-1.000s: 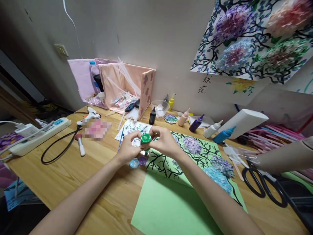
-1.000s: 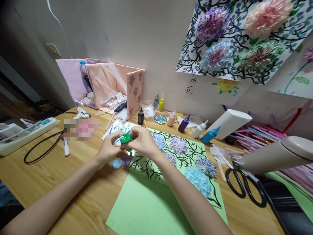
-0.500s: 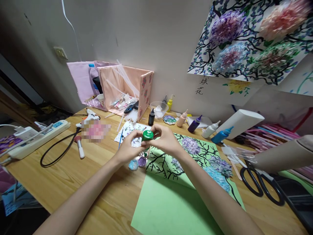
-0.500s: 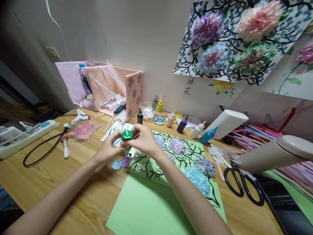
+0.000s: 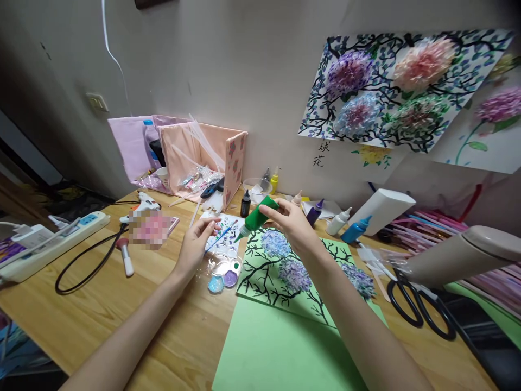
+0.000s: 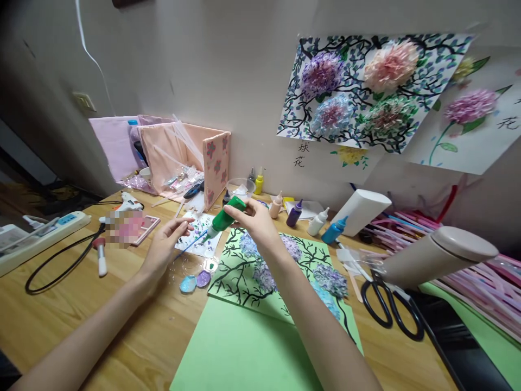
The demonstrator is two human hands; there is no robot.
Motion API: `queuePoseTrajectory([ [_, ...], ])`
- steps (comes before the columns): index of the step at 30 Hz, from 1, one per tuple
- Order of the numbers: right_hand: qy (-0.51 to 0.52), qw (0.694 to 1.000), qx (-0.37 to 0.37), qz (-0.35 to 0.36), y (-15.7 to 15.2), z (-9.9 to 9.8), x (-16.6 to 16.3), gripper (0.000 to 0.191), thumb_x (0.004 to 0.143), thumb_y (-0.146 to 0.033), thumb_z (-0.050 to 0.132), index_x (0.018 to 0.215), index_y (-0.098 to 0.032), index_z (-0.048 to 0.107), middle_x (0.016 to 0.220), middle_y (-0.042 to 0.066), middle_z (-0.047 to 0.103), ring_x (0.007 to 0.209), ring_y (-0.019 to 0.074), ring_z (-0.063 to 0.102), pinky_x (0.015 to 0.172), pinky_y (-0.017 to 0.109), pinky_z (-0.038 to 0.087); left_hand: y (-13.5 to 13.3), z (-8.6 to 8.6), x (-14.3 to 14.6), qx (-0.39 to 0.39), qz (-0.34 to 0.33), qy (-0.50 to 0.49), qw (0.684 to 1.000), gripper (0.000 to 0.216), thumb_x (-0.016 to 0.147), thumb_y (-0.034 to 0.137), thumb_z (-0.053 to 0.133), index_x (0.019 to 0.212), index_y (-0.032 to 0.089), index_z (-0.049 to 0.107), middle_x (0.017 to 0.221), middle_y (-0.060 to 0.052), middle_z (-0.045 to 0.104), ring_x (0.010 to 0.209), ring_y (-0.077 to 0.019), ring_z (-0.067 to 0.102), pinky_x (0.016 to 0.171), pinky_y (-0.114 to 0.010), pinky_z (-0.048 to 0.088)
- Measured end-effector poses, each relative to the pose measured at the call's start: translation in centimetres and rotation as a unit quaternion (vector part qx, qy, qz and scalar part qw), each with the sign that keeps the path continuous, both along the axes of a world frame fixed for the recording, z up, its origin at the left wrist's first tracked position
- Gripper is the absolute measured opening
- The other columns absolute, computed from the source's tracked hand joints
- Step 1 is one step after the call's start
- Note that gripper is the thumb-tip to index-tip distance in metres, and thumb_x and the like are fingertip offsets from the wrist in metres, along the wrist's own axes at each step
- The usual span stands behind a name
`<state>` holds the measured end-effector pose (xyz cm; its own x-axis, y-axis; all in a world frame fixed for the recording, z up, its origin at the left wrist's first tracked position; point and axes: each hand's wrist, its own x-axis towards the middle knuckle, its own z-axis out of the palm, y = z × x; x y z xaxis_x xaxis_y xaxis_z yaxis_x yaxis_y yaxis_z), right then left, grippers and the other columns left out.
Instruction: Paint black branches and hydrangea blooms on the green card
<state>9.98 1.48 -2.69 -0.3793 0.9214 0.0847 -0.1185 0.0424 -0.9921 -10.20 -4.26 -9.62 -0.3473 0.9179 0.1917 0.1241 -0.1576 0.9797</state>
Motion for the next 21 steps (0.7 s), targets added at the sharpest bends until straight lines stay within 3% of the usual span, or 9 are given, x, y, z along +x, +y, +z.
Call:
queuePoseTrajectory([
  [4, 0.063, 0.994, -0.088, 0.024, 0.2, -0.9, -0.6, 0.03, 0.07, -0.039, 0.068, 0.087, -0.016, 0.059, 0.087, 0.008, 0.062, 0.085, 0.0183, 0.06, 0.075, 0.031, 0.054, -0.4, 0.0, 0.7, -0.006, -0.055, 0.035, 0.998, 0.038, 0.072, 0.037, 0.067, 0.104, 0.017, 0.064, 0.097, -0.007, 0.065, 0.087, -0.0181, 0.059, 0.081, -0.03, 0.046],
  [9, 0.085, 0.983, -0.159, 0.017, 0.3, -1.8, -1.3, 0.023, 0.075, -0.035, 0.065, 0.088, -0.017, 0.06, 0.082, 0.007, 0.06, 0.083, 0.0175, 0.06, 0.07, 0.029, 0.057, -0.8, -0.3, 1.5, -0.028, -0.083, 0.072, 0.994, 0.034, 0.063, 0.034, 0.074, 0.091, 0.016, 0.066, 0.089, -0.006, 0.066, 0.078, -0.0172, 0.059, 0.074, -0.029, 0.049],
  [14, 0.097, 0.975, -0.191, 0.052, -0.4, -2.3, -2.0, 0.018, 0.075, -0.032, 0.065, 0.082, -0.016, 0.06, 0.078, 0.006, 0.059, 0.078, 0.0155, 0.061, 0.067, 0.025, 0.059, -1.3, 0.4, 1.6, -0.035, -0.093, 0.081, 0.992, 0.032, 0.068, 0.037, 0.07, 0.092, 0.016, 0.065, 0.083, -0.004, 0.064, 0.078, -0.0182, 0.059, 0.071, -0.028, 0.048],
  [19, 0.116, 0.953, -0.264, 0.096, -1.4, -2.8, -3.2, 0.016, 0.07, -0.026, 0.07, 0.08, -0.016, 0.062, 0.08, 0.005, 0.062, 0.074, 0.0141, 0.062, 0.065, 0.024, 0.059, -1.8, 1.8, 1.6, 0.034, -0.113, 0.114, 0.986, 0.043, 0.071, 0.031, 0.069, 0.112, 0.024, 0.059, 0.112, -0.005, 0.059, 0.104, -0.0218, 0.055, 0.087, -0.03, 0.045],
  [21, 0.129, 0.941, -0.297, 0.093, -1.7, -3.0, -3.5, 0.016, 0.07, -0.024, 0.071, 0.081, -0.016, 0.063, 0.08, 0.005, 0.063, 0.074, 0.0135, 0.062, 0.065, 0.023, 0.058, -1.9, 1.9, 1.6, 0.06, -0.117, 0.124, 0.984, 0.041, 0.072, 0.029, 0.069, 0.112, 0.024, 0.059, 0.113, -0.005, 0.057, 0.106, -0.0219, 0.053, 0.089, -0.03, 0.044],
])
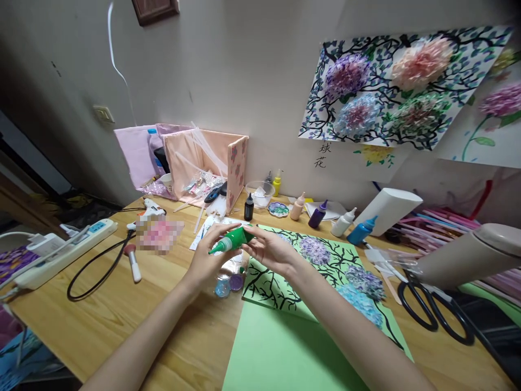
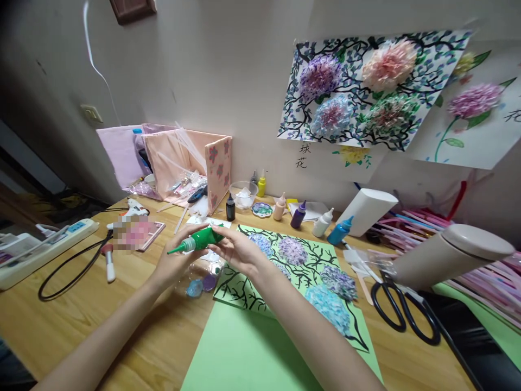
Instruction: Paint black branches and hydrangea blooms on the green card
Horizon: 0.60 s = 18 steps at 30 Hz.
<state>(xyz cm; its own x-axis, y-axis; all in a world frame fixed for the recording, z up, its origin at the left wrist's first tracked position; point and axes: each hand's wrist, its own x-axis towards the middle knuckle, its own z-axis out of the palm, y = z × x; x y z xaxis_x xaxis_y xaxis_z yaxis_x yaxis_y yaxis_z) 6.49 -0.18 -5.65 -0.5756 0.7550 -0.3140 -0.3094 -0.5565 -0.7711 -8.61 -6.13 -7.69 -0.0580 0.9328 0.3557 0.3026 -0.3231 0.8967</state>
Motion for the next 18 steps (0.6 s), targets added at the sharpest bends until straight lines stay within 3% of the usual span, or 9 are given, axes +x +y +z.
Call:
queuePoseTrajectory([
  [4, 0.016, 0.999, -0.008, 0.031, -0.2, -0.1, 0.0, 0.016, 0.072, -0.023, 0.07, 0.085, -0.015, 0.063, 0.086, 0.004, 0.064, 0.076, 0.0097, 0.062, 0.07, 0.018, 0.055, 0.3, -0.9, -0.3, 0.0, 0.012, -0.022, 1.0, 0.033, 0.075, 0.033, 0.067, 0.105, 0.02, 0.062, 0.107, -0.006, 0.059, 0.104, -0.0218, 0.054, 0.092, -0.033, 0.043],
  [9, 0.014, 0.992, 0.077, 0.096, -0.6, 0.1, 0.4, 0.033, 0.065, -0.02, 0.075, 0.093, -0.015, 0.059, 0.091, 0.003, 0.064, 0.079, 0.0114, 0.064, 0.084, 0.025, 0.052, 0.6, -2.0, -0.6, -0.041, 0.037, -0.085, 0.995, 0.035, 0.075, 0.043, 0.065, 0.099, 0.017, 0.062, 0.1, -0.007, 0.064, 0.094, -0.0215, 0.059, 0.086, -0.032, 0.045],
  [13, 0.012, 0.991, 0.109, 0.075, -0.6, 0.3, 0.4, 0.035, 0.065, -0.022, 0.075, 0.096, -0.015, 0.06, 0.101, 0.006, 0.062, 0.086, 0.0125, 0.063, 0.088, 0.026, 0.05, 0.6, -1.4, -0.3, -0.067, 0.031, -0.133, 0.988, 0.044, 0.07, 0.047, 0.068, 0.1, 0.016, 0.061, 0.097, -0.008, 0.066, 0.096, -0.0233, 0.059, 0.087, -0.034, 0.045],
  [18, 0.012, 0.99, 0.138, 0.034, 0.2, 0.9, 1.1, 0.033, 0.067, -0.023, 0.072, 0.096, -0.013, 0.061, 0.108, 0.009, 0.06, 0.096, 0.0145, 0.059, 0.087, 0.023, 0.048, 1.4, -0.8, -1.3, -0.115, -0.049, -0.166, 0.978, 0.054, 0.062, 0.047, 0.074, 0.104, 0.015, 0.061, 0.105, -0.012, 0.064, 0.102, -0.0255, 0.058, 0.089, -0.036, 0.045],
])
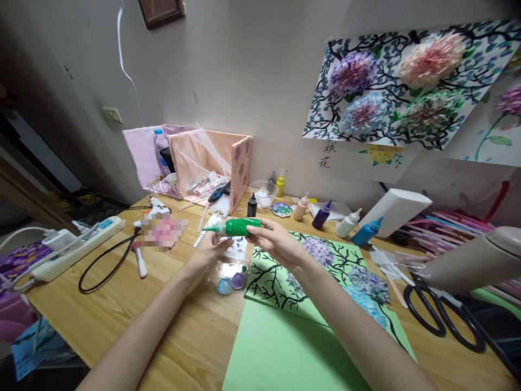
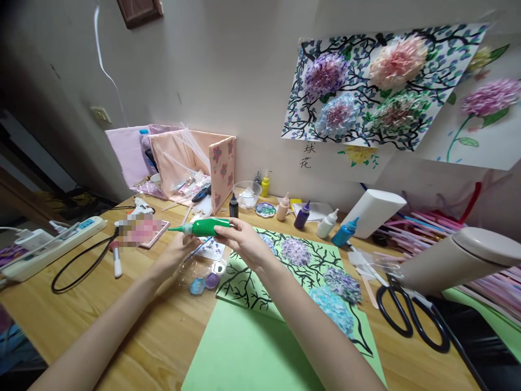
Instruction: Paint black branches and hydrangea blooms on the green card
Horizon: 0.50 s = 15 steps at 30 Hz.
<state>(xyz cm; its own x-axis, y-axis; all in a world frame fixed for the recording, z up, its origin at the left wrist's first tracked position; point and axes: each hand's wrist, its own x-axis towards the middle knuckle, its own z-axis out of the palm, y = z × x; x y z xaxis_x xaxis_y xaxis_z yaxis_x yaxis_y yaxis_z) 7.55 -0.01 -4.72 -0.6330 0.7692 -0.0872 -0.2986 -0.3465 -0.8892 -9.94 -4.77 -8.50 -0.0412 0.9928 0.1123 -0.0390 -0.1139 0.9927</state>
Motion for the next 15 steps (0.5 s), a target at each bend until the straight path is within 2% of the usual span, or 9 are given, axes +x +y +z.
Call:
queuePoseTrajectory([
  [4, -0.014, 0.998, 0.034, -0.057, 0.8, 0.8, 1.1, 0.025, 0.067, -0.024, 0.071, 0.089, -0.015, 0.062, 0.1, 0.007, 0.062, 0.091, 0.014, 0.059, 0.085, 0.024, 0.047, 0.6, -0.2, -2.0, -0.018, 0.021, -0.016, 0.999, 0.049, 0.066, 0.036, 0.074, 0.108, 0.017, 0.061, 0.112, -0.011, 0.062, 0.102, -0.0222, 0.057, 0.089, -0.032, 0.044],
  [8, -0.055, 0.992, 0.086, -0.077, 1.3, 1.1, 1.8, 0.025, 0.068, -0.03, 0.069, 0.089, -0.018, 0.063, 0.099, 0.006, 0.063, 0.09, 0.0156, 0.059, 0.081, 0.027, 0.047, 0.3, 0.0, -2.3, 0.003, 0.036, -0.004, 0.999, 0.028, 0.076, 0.035, 0.063, 0.097, 0.017, 0.068, 0.106, -0.009, 0.065, 0.096, -0.0207, 0.059, 0.088, -0.033, 0.045],
  [12, -0.119, 0.977, 0.167, -0.054, 1.3, 0.7, 1.5, 0.029, 0.068, -0.034, 0.07, 0.093, -0.02, 0.065, 0.094, 0.006, 0.065, 0.083, 0.0175, 0.059, 0.072, 0.031, 0.048, -0.4, 0.6, -0.7, -0.003, -0.038, 0.051, 0.998, 0.032, 0.081, 0.042, 0.056, 0.096, 0.016, 0.068, 0.099, -0.008, 0.067, 0.093, -0.0208, 0.06, 0.087, -0.034, 0.045],
  [15, -0.156, 0.958, 0.235, -0.049, 0.8, 0.1, 0.9, 0.03, 0.068, -0.033, 0.07, 0.095, -0.021, 0.065, 0.092, 0.005, 0.066, 0.08, 0.018, 0.06, 0.072, 0.034, 0.048, -0.7, 0.7, 0.4, 0.001, -0.09, 0.093, 0.992, 0.033, 0.079, 0.045, 0.059, 0.095, 0.017, 0.068, 0.096, -0.007, 0.068, 0.094, -0.0217, 0.06, 0.087, -0.034, 0.045],
])
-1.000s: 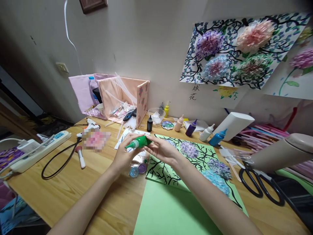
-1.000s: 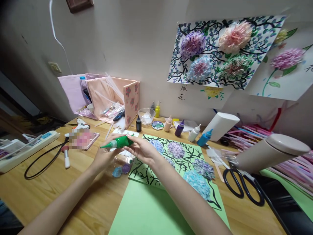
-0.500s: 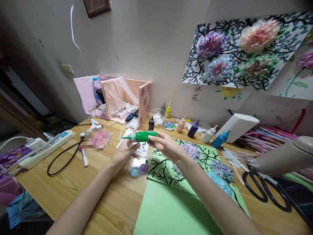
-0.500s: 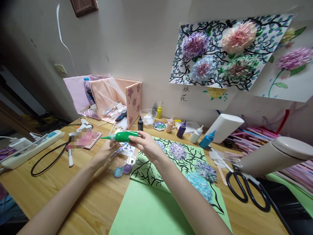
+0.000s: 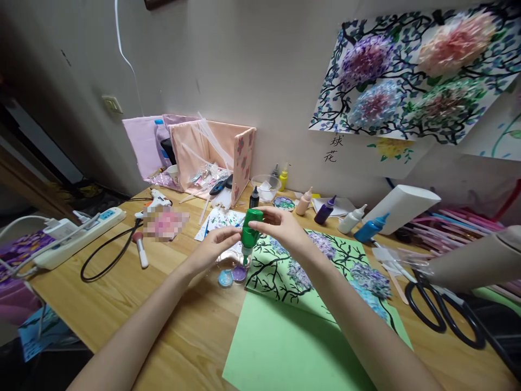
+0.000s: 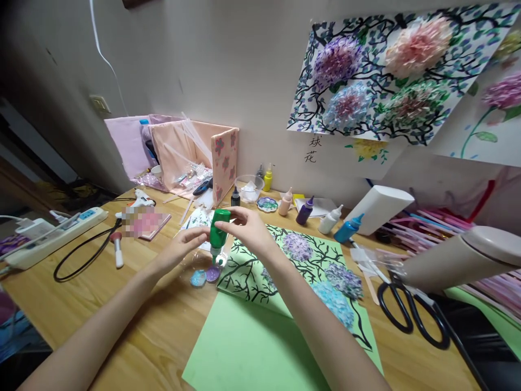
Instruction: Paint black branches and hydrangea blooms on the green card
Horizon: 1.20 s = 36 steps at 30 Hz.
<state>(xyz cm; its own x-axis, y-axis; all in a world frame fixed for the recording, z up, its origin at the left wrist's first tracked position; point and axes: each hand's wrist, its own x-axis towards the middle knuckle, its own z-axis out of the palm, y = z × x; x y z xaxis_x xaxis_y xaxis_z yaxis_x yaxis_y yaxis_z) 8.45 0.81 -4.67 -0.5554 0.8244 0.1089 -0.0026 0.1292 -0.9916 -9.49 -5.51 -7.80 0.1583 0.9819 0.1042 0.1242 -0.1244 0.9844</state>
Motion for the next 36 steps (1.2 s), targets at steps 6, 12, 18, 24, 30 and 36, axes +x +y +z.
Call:
queuePoseTrajectory([
  [6, -0.069, 0.995, 0.073, 0.007, -0.9, -0.6, -0.7, 0.029, 0.071, -0.026, 0.065, 0.099, -0.019, 0.065, 0.088, 0.004, 0.067, 0.07, 0.0149, 0.057, 0.066, 0.031, 0.046, -0.1, -1.7, 1.2, 0.01, 0.036, 0.009, 0.999, 0.032, 0.076, 0.035, 0.064, 0.103, 0.017, 0.065, 0.092, -0.006, 0.066, 0.089, -0.0205, 0.06, 0.078, -0.031, 0.048],
  [12, -0.185, 0.97, 0.157, -0.014, -0.9, -0.9, -0.6, 0.013, 0.068, -0.026, 0.067, 0.079, -0.019, 0.066, 0.073, 0.001, 0.062, 0.065, 0.0144, 0.052, 0.06, 0.028, 0.041, -0.1, -2.8, 2.2, 0.022, 0.066, 0.004, 0.998, 0.032, 0.078, 0.034, 0.06, 0.107, 0.02, 0.064, 0.103, -0.005, 0.063, 0.091, -0.0209, 0.059, 0.064, -0.026, 0.051],
  [18, -0.172, 0.971, 0.161, -0.034, -0.8, -0.9, -0.8, 0.012, 0.066, -0.026, 0.068, 0.074, -0.017, 0.065, 0.074, 0.002, 0.063, 0.069, 0.0152, 0.055, 0.065, 0.028, 0.043, -0.2, -2.3, 2.0, 0.084, 0.092, 0.072, 0.99, 0.024, 0.078, 0.026, 0.061, 0.101, 0.021, 0.067, 0.101, -0.003, 0.064, 0.094, -0.02, 0.057, 0.086, -0.032, 0.045],
  [24, -0.139, 0.982, 0.121, -0.038, -0.8, -1.2, -1.3, 0.009, 0.065, -0.02, 0.068, 0.072, -0.015, 0.065, 0.073, 0.002, 0.065, 0.069, 0.0147, 0.058, 0.065, 0.026, 0.044, -0.2, -2.7, 1.7, 0.081, 0.088, 0.074, 0.99, 0.024, 0.077, 0.024, 0.061, 0.1, 0.018, 0.068, 0.104, -0.006, 0.064, 0.097, -0.0216, 0.057, 0.084, -0.03, 0.045],
  [30, -0.133, 0.984, 0.117, -0.031, -0.4, -1.5, -1.1, 0.012, 0.065, -0.021, 0.069, 0.075, -0.016, 0.067, 0.078, 0.002, 0.064, 0.072, 0.0152, 0.058, 0.066, 0.026, 0.043, 0.2, -2.5, 1.6, 0.092, 0.101, 0.096, 0.986, 0.023, 0.074, 0.02, 0.062, 0.096, 0.018, 0.068, 0.097, -0.005, 0.064, 0.095, -0.0211, 0.056, 0.087, -0.031, 0.041],
  [36, -0.121, 0.978, 0.169, -0.001, 0.3, -1.3, -0.6, 0.007, 0.068, -0.021, 0.069, 0.074, -0.018, 0.07, 0.084, 0.002, 0.062, 0.083, 0.0166, 0.056, 0.072, 0.028, 0.041, 0.1, -2.1, 1.6, 0.104, 0.116, 0.11, 0.982, 0.027, 0.078, 0.03, 0.062, 0.102, 0.019, 0.063, 0.1, -0.005, 0.061, 0.094, -0.0196, 0.054, 0.083, -0.029, 0.04],
])
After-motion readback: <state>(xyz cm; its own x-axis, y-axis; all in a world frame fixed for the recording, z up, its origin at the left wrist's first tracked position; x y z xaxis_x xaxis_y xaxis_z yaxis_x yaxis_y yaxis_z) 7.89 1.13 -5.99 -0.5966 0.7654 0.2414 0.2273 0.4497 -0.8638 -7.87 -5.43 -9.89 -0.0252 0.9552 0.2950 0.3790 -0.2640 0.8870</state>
